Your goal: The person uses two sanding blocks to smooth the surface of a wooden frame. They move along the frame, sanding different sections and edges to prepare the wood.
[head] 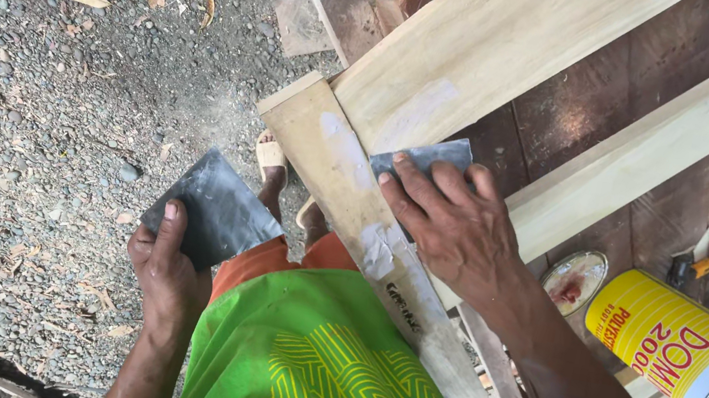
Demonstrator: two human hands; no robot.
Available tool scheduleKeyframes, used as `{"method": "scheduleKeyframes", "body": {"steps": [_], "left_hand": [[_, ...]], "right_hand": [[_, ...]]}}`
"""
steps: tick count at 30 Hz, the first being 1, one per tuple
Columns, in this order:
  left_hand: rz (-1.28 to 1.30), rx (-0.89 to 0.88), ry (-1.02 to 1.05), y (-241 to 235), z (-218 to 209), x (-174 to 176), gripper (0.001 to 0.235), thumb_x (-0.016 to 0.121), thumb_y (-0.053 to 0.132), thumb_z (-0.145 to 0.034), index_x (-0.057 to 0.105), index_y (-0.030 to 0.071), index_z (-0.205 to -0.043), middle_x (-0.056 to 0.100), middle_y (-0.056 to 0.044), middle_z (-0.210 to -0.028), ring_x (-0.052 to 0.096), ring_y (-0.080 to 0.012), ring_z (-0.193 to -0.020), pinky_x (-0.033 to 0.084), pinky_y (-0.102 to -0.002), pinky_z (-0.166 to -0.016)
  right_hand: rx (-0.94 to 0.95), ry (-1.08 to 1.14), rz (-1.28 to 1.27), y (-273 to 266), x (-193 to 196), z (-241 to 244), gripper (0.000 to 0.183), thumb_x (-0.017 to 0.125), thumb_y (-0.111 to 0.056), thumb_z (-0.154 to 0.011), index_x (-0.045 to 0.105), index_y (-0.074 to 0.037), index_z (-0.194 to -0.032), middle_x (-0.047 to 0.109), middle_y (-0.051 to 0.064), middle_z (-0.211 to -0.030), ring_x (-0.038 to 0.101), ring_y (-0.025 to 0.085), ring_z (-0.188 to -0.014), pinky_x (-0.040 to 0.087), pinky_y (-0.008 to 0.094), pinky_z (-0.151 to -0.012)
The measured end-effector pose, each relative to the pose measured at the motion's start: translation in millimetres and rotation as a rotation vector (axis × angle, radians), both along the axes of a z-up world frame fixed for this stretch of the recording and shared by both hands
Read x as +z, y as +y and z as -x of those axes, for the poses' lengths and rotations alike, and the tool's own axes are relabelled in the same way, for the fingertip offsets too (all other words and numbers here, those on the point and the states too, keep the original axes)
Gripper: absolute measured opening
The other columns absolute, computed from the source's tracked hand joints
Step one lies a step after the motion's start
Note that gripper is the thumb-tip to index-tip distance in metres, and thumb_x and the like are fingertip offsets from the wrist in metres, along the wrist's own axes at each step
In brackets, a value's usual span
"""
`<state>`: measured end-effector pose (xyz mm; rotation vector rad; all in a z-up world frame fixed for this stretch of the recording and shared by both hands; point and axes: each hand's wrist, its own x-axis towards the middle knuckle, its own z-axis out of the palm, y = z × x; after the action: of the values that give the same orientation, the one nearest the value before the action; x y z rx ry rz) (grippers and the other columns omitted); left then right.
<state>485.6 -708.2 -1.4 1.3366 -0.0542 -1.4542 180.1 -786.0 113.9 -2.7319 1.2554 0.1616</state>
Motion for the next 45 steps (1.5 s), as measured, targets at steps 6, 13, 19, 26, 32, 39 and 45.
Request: {"method": "scheduleKeyframes", "body": {"steps": [6, 13, 19, 26, 32, 39, 45], "left_hand": [[0.068, 0.003, -0.003, 0.2, -4.8, 2.4, 0.017, 0.066, 0.02, -0.102, 0.066, 0.003, -0.1, 0.069, -0.005, -0.095, 0.068, -0.0144, -0.084, 0.06, -0.033, -0.082], [0.046, 0.004, -0.081, 2.0, -10.2, 2.8, 0.023, 0.065, 0.024, -0.101, 0.068, 0.001, -0.105, 0.07, -0.006, -0.097, 0.069, -0.0158, -0.086, 0.059, -0.032, -0.082], [0.029, 0.018, -0.059, 8.1, -13.9, 4.7, 0.025, 0.066, 0.025, -0.099, 0.067, 0.001, -0.107, 0.07, -0.006, -0.098, 0.069, -0.0165, -0.086, 0.059, -0.032, -0.083], [0.029, 0.061, 0.073, 13.6, -20.4, -6.0, 0.023, 0.065, 0.022, -0.105, 0.067, 0.001, -0.113, 0.07, -0.006, -0.103, 0.067, -0.0169, -0.093, 0.056, -0.033, -0.089], [0.025, -0.027, 0.099, 12.6, -16.1, 10.4, 0.022, 0.069, 0.011, -0.1, 0.067, -0.001, -0.119, 0.072, -0.007, -0.103, 0.069, -0.0165, -0.092, 0.056, -0.032, -0.087], [-0.081, -0.177, 0.286, 7.4, 50.7, 49.6, 0.022, 0.067, 0.01, -0.095, 0.068, -0.003, -0.112, 0.076, -0.015, -0.102, 0.074, -0.0237, -0.09, 0.062, -0.041, -0.084], [-0.033, -0.22, 0.351, -17.4, 84.1, 64.1, 0.021, 0.065, 0.011, -0.099, 0.065, -0.002, -0.115, 0.075, -0.013, -0.103, 0.073, -0.0221, -0.089, 0.06, -0.039, -0.083]], "right_hand": [[0.045, 0.001, 0.059, -8.2, 0.6, 20.3, 0.037, 0.067, -0.016, -0.091, 0.069, -0.018, -0.128, 0.063, 0.001, -0.141, 0.059, 0.025, -0.113, 0.046, 0.052, -0.091], [0.056, 0.087, 0.061, -15.0, -13.1, 12.2, 0.047, 0.067, -0.01, -0.086, 0.071, -0.019, -0.131, 0.062, -0.001, -0.145, 0.058, 0.025, -0.117, 0.046, 0.051, -0.096], [0.076, 0.069, -0.018, -8.2, -2.0, 22.2, 0.047, 0.068, -0.01, -0.084, 0.07, -0.02, -0.13, 0.063, 0.0, -0.143, 0.058, 0.026, -0.115, 0.046, 0.053, -0.096], [-0.036, -0.014, -0.009, -28.1, -8.2, 8.3, 0.044, 0.066, -0.005, -0.088, 0.071, -0.018, -0.13, 0.066, 0.0, -0.137, 0.06, 0.022, -0.108, 0.044, 0.048, -0.094], [-0.017, 0.039, -0.188, -16.4, 5.3, 4.8, 0.044, 0.066, -0.012, -0.081, 0.07, -0.014, -0.125, 0.069, 0.002, -0.127, 0.06, 0.022, -0.105, 0.044, 0.048, -0.091], [-0.372, -0.969, -0.039, 45.9, 21.4, -7.7, 0.038, 0.062, -0.001, -0.098, 0.057, -0.005, -0.135, 0.066, 0.012, -0.135, 0.07, 0.026, -0.119, 0.062, 0.039, -0.098], [-0.28, -0.841, 0.118, 67.6, 18.5, -31.8, 0.03, 0.069, -0.004, -0.097, 0.063, 0.004, -0.126, 0.066, 0.019, -0.13, 0.069, 0.035, -0.111, 0.06, 0.044, -0.089]]}}
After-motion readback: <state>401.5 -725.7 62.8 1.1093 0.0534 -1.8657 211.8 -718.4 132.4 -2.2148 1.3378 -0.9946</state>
